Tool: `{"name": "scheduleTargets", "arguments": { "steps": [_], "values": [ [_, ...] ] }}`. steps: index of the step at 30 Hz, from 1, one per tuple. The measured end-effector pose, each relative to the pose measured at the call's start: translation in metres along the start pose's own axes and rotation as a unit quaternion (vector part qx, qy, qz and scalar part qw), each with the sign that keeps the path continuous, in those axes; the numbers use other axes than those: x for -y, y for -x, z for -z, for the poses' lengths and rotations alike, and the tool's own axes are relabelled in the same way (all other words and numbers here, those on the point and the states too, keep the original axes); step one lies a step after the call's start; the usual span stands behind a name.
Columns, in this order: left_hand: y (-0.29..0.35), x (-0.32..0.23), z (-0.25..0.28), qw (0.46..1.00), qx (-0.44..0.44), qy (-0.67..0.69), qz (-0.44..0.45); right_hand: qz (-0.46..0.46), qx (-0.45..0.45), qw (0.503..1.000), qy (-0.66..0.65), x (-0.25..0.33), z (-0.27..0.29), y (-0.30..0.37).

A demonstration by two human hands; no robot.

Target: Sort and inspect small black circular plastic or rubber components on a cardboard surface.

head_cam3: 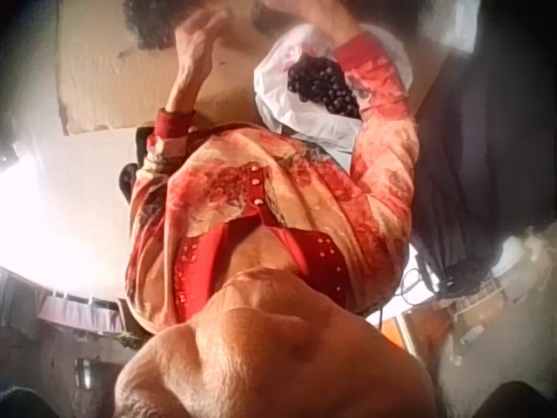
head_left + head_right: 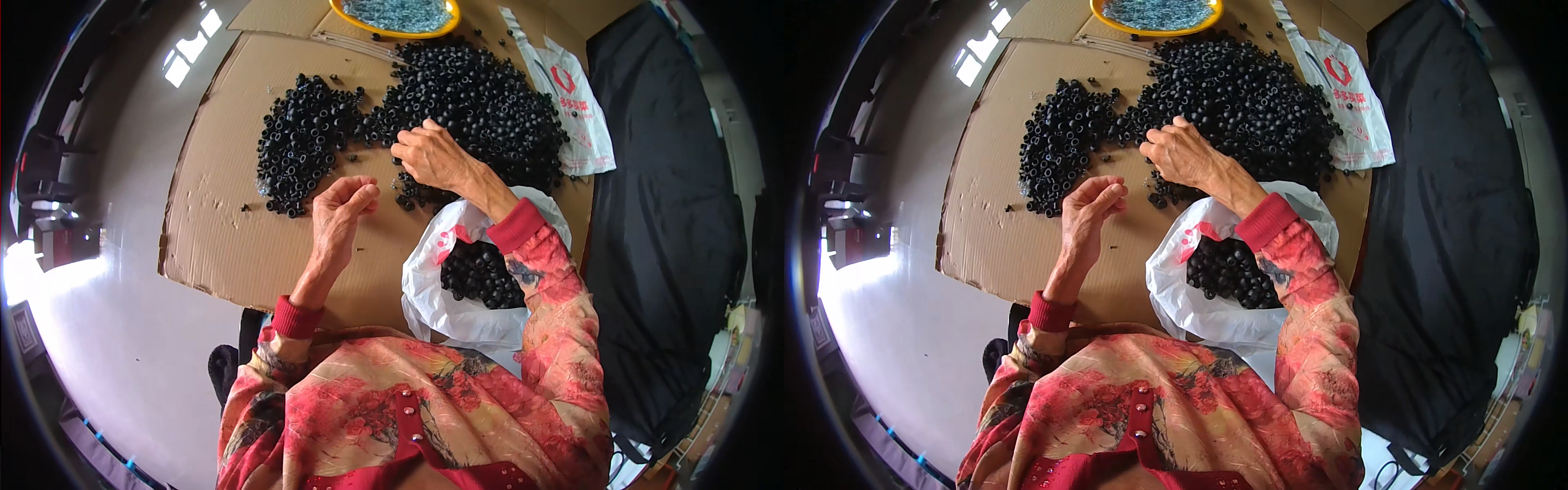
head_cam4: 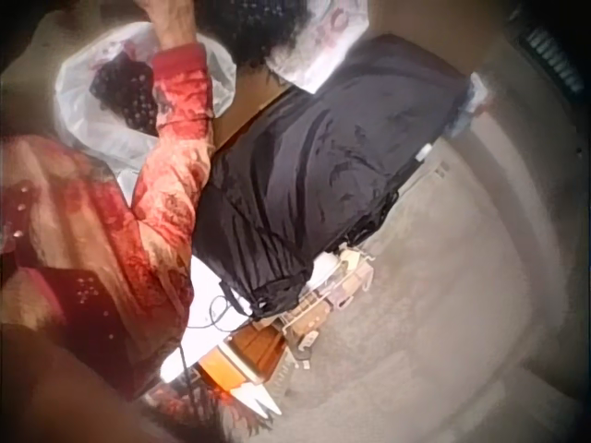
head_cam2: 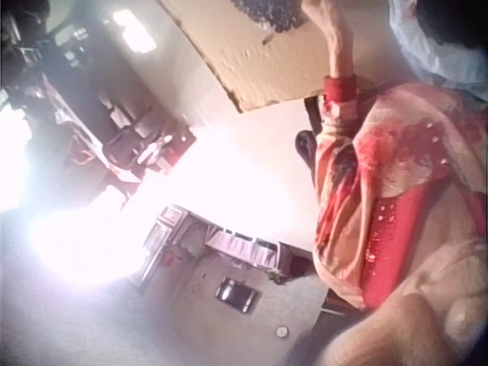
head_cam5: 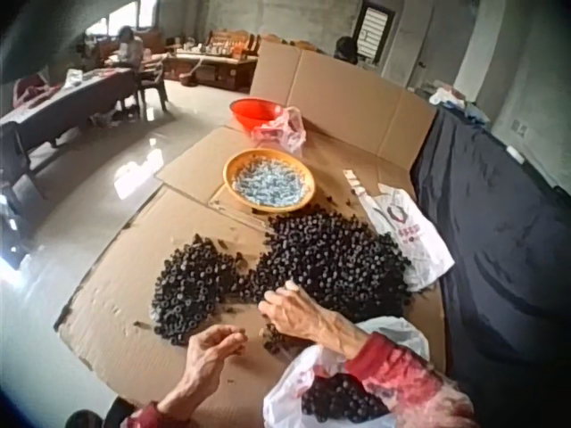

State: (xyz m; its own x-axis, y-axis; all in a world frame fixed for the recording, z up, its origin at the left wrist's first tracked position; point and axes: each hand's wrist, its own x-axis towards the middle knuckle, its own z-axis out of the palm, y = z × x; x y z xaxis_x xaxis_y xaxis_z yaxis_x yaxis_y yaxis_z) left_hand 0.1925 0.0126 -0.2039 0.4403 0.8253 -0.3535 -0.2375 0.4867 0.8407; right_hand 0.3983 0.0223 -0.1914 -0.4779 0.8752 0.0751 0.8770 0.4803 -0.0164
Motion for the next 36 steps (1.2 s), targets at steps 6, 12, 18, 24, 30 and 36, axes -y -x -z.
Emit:
{"name": "scheduleTargets", "arguments": {
  "steps": [6, 12, 18, 24, 30, 36],
  "values": [
    [-0.010, 0.008, 0.000, 1.000, 0.024, -0.010, 0.004, 0.023, -0.012, 1.000, -0.015, -0.002, 0.003, -0.001],
    [-0.010, -0.008, -0.009, 0.983, 0.066, 0.154, 0.068, -0.100, -0.067, 0.930, -0.346, 0.011, 0.042, 0.008],
    [0.000, -0.021, -0.024, 0.929, 0.163, 0.315, 0.108, -0.077, -0.180, 0.860, -0.470, 0.025, 0.059, 0.015],
    [0.007, -0.025, -0.037, 0.925, 0.169, 0.319, 0.117, -0.062, -0.194, 0.883, -0.422, 0.034, 0.070, 0.020],
    [0.013, -0.033, -0.048, 0.927, 0.142, 0.328, 0.115, -0.045, -0.245, 0.906, -0.342, 0.042, 0.077, 0.020],
    [-0.002, -0.016, -0.042, 0.956, 0.126, 0.252, 0.080, -0.082, -0.196, 0.912, -0.351, 0.036, 0.066, 0.019]
  ]
}}
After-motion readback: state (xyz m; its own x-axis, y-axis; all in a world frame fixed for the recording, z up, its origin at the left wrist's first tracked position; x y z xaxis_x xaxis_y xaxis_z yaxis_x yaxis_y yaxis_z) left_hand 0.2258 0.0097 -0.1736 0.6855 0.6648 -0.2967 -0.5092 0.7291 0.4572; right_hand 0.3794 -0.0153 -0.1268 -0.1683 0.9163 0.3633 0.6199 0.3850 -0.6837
